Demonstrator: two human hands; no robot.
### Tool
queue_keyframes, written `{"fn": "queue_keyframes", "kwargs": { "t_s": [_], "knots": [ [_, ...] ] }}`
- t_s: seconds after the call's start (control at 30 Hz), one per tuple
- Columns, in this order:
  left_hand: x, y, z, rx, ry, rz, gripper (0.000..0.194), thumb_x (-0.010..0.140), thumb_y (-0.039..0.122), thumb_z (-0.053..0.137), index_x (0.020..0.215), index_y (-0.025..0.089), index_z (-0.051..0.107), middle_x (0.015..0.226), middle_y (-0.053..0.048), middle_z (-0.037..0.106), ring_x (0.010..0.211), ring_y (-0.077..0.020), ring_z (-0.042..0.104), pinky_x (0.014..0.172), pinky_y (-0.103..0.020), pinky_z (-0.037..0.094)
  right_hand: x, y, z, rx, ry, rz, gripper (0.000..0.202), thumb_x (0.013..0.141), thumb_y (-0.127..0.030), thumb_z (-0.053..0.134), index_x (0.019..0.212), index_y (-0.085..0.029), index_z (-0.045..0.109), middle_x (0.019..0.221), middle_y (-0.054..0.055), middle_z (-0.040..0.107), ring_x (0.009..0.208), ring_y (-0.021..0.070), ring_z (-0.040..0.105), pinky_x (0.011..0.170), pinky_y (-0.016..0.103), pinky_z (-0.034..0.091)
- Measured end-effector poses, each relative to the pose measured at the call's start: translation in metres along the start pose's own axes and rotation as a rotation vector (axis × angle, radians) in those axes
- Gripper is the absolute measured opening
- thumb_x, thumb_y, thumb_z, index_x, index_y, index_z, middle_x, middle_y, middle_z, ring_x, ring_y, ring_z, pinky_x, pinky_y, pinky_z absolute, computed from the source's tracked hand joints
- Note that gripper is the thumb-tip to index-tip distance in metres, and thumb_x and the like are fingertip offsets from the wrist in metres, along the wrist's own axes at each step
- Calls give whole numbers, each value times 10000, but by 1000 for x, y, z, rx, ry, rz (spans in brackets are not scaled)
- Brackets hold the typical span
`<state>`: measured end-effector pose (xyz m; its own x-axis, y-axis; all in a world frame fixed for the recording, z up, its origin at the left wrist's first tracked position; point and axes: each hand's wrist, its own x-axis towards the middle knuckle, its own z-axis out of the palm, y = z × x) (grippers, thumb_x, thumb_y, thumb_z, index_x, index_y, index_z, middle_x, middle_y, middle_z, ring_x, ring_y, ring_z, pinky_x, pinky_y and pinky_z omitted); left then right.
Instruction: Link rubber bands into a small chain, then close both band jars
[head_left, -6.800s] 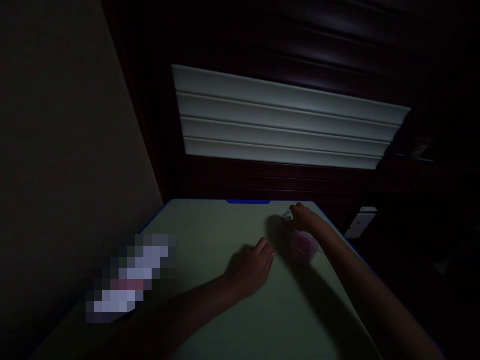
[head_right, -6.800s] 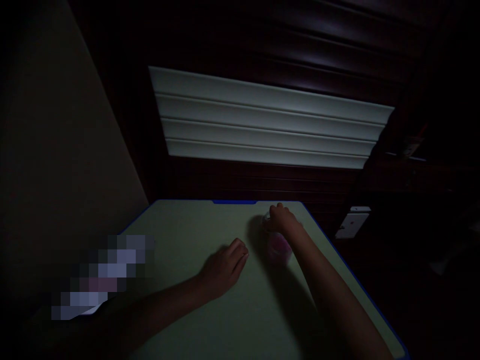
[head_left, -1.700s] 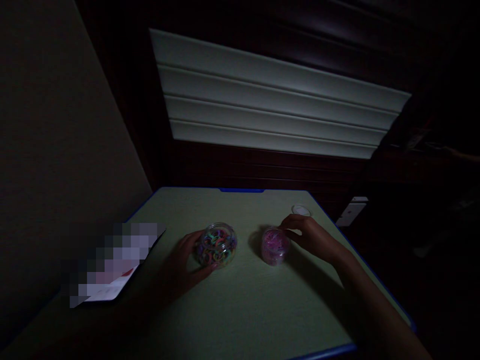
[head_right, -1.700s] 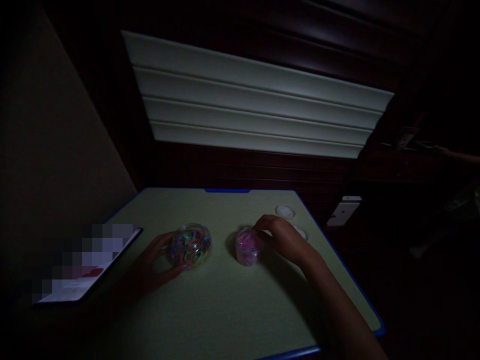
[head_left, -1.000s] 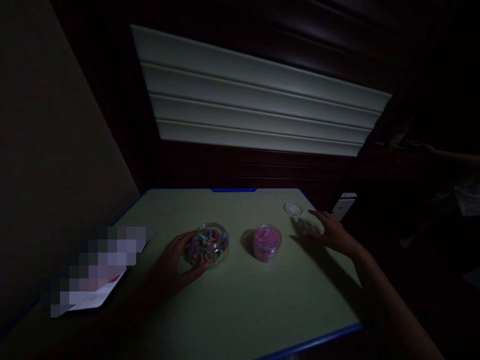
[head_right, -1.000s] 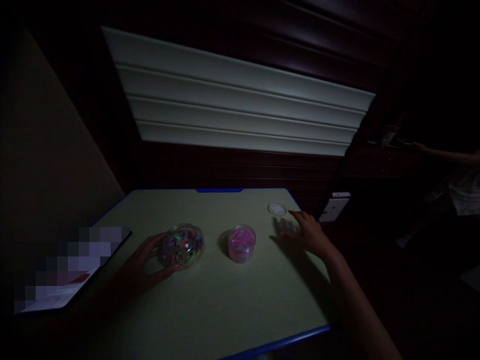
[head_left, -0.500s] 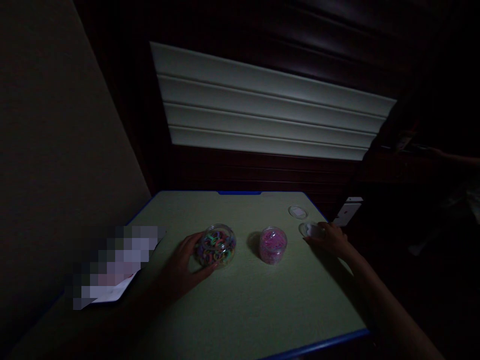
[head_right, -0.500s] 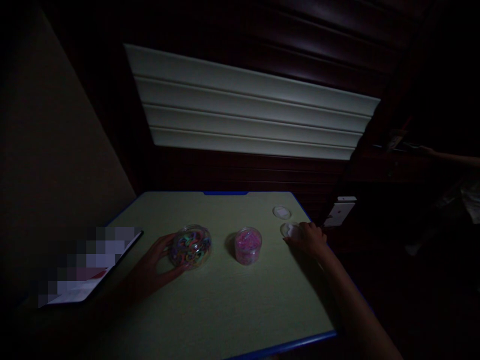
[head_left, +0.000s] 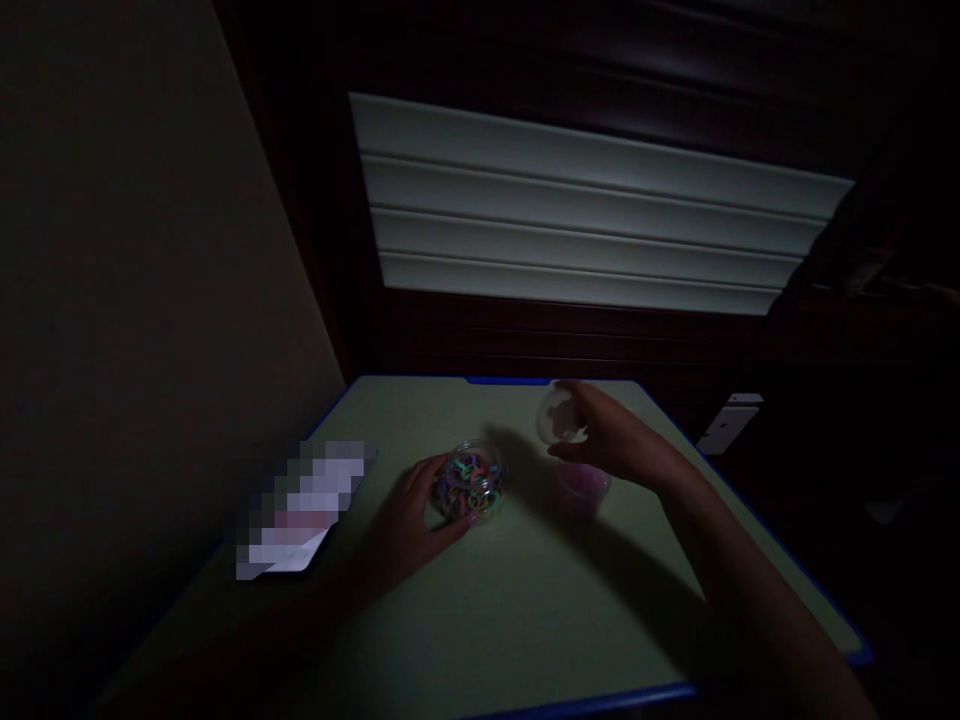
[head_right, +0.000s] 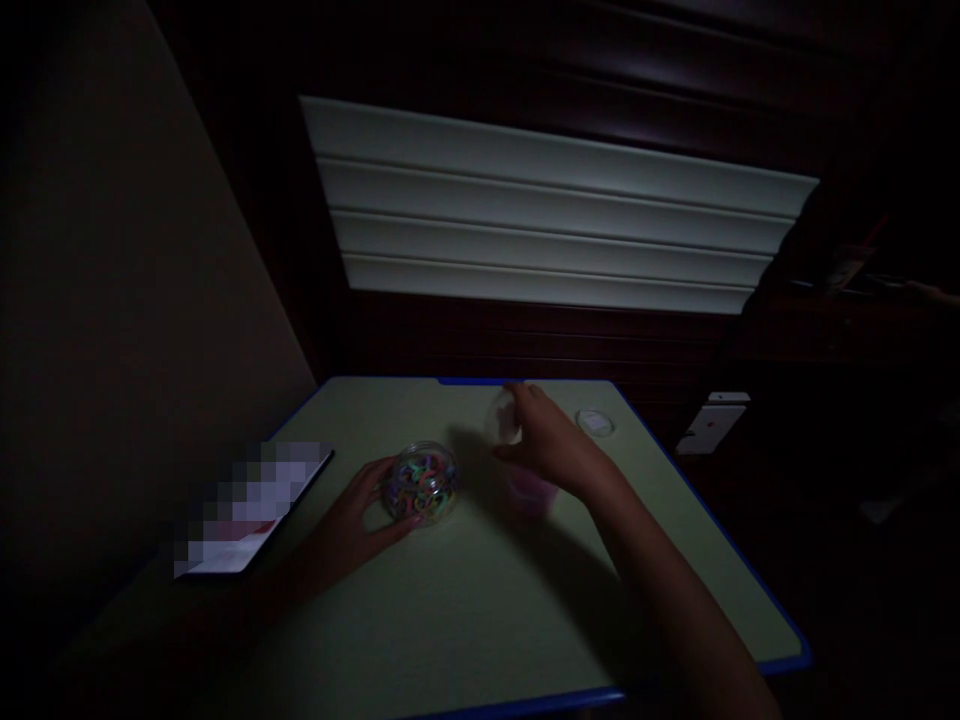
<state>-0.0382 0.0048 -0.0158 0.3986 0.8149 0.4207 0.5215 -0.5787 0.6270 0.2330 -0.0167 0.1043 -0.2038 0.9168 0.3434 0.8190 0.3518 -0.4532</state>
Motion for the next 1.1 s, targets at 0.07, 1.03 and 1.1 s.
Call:
{"fn": "queue_keyframes", "kwargs": {
  "t_s": [0.07,1.03,1.1],
  "knots": [
    [0,0,0,-1,-3,4,616,731,375,636,1262,231,358,1250,-102,453,1139,-249,482,950,-432,422,5,-12,8,-54,-143,-31,734,627,-218,693,1281,-139,369,1118,134,511,900,206,533,782,338,437],
    [0,-1,-4,-165,-44,-70,767,672,399,703,1318,257,314,1316,-103,451,1173,-265,470,943,-424,426,40,-61,50,29,-461,-358,455,627,-159,706,1059,-135,565,1069,112,603,963,206,551,786,298,423],
    [0,0,-5,-162,-44,-73,776,670,398,705,1324,258,310,1329,-100,444,1184,-265,462,949,-426,423,39,-63,51,2,-457,-350,454,631,-151,701,1064,-135,566,1071,117,603,974,214,548,792,303,421]
  ]
}}
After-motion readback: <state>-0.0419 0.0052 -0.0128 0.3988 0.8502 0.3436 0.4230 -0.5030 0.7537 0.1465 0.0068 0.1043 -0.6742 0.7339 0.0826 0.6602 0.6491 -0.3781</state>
